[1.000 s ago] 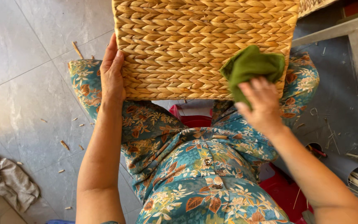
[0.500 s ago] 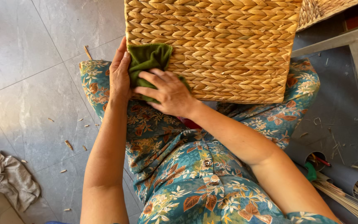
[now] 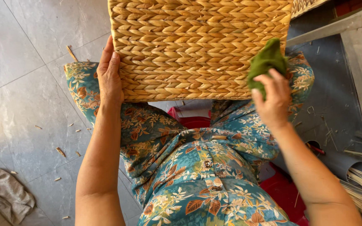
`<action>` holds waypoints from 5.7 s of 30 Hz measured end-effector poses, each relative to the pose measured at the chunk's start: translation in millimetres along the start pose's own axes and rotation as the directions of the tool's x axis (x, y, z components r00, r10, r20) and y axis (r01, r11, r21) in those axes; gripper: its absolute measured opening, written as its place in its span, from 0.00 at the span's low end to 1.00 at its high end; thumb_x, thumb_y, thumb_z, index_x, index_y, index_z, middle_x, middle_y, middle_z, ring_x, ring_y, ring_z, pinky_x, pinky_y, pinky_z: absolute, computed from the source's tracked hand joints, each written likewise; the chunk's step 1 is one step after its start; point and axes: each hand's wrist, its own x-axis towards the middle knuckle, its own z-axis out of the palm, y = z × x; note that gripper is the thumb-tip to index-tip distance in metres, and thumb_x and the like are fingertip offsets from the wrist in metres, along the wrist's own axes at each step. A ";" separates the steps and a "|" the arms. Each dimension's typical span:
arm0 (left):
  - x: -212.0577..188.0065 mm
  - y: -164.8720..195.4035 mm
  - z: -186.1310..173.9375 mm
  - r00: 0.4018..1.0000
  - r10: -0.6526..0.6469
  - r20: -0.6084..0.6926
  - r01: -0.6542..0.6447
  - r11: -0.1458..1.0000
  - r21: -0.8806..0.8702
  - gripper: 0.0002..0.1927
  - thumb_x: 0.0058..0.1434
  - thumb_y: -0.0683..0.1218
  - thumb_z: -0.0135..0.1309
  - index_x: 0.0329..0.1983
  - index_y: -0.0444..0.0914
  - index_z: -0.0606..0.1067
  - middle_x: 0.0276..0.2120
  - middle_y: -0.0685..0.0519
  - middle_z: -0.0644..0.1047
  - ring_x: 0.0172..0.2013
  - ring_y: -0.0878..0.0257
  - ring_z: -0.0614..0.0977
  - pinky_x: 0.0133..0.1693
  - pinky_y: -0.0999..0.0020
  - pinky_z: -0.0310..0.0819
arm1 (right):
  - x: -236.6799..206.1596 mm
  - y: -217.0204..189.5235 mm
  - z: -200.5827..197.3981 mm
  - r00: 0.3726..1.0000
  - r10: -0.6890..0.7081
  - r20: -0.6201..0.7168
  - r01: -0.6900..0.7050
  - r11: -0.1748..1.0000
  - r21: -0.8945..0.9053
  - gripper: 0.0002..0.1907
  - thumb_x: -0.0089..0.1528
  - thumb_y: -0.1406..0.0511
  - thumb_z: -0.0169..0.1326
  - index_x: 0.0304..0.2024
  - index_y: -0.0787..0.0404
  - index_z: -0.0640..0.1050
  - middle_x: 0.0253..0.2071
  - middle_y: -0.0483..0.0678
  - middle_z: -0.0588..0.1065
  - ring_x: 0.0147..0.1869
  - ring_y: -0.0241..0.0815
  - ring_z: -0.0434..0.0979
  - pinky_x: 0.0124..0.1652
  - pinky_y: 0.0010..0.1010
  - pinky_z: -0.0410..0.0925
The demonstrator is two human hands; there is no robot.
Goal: The person wipes the interior of a woven basket with a green cloth and trims loose strands using scissors. They rotate the basket to reach different sides and continue wiping and trimming throughout the clip.
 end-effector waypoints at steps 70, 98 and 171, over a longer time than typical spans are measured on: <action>-47.7 68.3 -16.6 0.998 -0.054 0.014 0.054 0.997 0.049 0.28 0.77 0.45 0.45 0.76 0.29 0.57 0.71 0.40 0.69 0.69 0.56 0.72 0.71 0.63 0.65 | 1.5 76.7 -27.6 0.783 0.597 0.174 -0.243 0.036 0.969 0.22 0.69 0.67 0.53 0.64 0.67 0.72 0.57 0.51 0.77 0.58 0.43 0.79 0.57 0.34 0.73; 65.7 57.5 16.7 0.850 0.497 0.177 -0.399 0.386 0.832 0.22 0.68 0.42 0.60 0.64 0.32 0.72 0.44 0.47 0.82 0.41 0.59 0.81 0.40 0.69 0.75 | 103.1 109.9 -20.0 0.886 0.458 -0.077 -0.015 0.196 0.981 0.14 0.71 0.69 0.54 0.59 0.65 0.76 0.53 0.48 0.78 0.57 0.41 0.80 0.59 0.34 0.75; 43.1 -36.2 -15.7 0.915 0.403 0.000 -0.358 0.812 0.462 0.27 0.75 0.32 0.44 0.77 0.36 0.61 0.70 0.43 0.73 0.71 0.56 0.74 0.71 0.66 0.66 | 63.5 -182.9 170.0 0.912 -0.355 0.204 0.213 0.837 0.504 0.20 0.57 0.71 0.58 0.53 0.56 0.80 0.58 0.54 0.76 0.60 0.58 0.74 0.58 0.46 0.68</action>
